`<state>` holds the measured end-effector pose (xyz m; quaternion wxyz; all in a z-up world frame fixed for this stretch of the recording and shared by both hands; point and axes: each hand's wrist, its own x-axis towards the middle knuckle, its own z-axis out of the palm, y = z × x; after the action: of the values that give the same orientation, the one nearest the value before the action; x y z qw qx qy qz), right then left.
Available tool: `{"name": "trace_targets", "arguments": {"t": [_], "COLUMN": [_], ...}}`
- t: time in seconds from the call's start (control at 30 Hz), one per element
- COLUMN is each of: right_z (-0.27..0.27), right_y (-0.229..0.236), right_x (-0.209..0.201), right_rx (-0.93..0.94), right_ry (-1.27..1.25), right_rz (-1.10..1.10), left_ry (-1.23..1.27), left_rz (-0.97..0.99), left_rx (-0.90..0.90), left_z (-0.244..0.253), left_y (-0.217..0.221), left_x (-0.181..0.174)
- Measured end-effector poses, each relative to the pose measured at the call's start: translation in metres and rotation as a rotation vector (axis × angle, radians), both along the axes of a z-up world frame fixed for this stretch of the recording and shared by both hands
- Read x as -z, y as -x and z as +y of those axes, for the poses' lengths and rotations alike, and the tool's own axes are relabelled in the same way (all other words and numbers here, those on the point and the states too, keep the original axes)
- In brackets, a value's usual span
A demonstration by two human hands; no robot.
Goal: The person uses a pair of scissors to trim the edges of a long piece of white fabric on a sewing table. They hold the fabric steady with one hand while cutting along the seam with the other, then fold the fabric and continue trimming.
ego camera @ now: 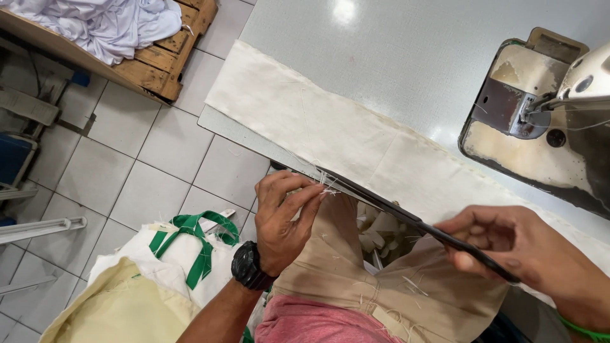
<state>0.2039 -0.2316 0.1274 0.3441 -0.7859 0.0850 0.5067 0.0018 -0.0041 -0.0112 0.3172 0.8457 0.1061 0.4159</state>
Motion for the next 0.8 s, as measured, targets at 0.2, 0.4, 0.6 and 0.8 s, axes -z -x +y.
{"name": "trace_targets", "arguments": {"t": [0.2,0.4,0.6,0.8], "right_z": [-0.019,-0.018,-0.019,-0.025], "right_y": [-0.03,-0.033,-0.012,-0.004], "right_x": [0.065,0.045,0.008,0.004], "right_rx": [-0.196,-0.152,-0.023,0.109], "right_ry": [-0.266,-0.172,-0.003,-0.006], "right_rz": [-0.026,-0.01,-0.023,-0.046], "left_ry": [-0.005,0.035,0.119,-0.292], "left_rz": [-0.014,0.074,0.228,0.223], "left_rx": [0.026,0.464,0.451,0.148], "left_z": [0.0,0.006,0.032,0.064], "left_y": [-0.002,0.012,0.024,0.006], "left_x": [0.001,0.013,-0.016,-0.047]}}
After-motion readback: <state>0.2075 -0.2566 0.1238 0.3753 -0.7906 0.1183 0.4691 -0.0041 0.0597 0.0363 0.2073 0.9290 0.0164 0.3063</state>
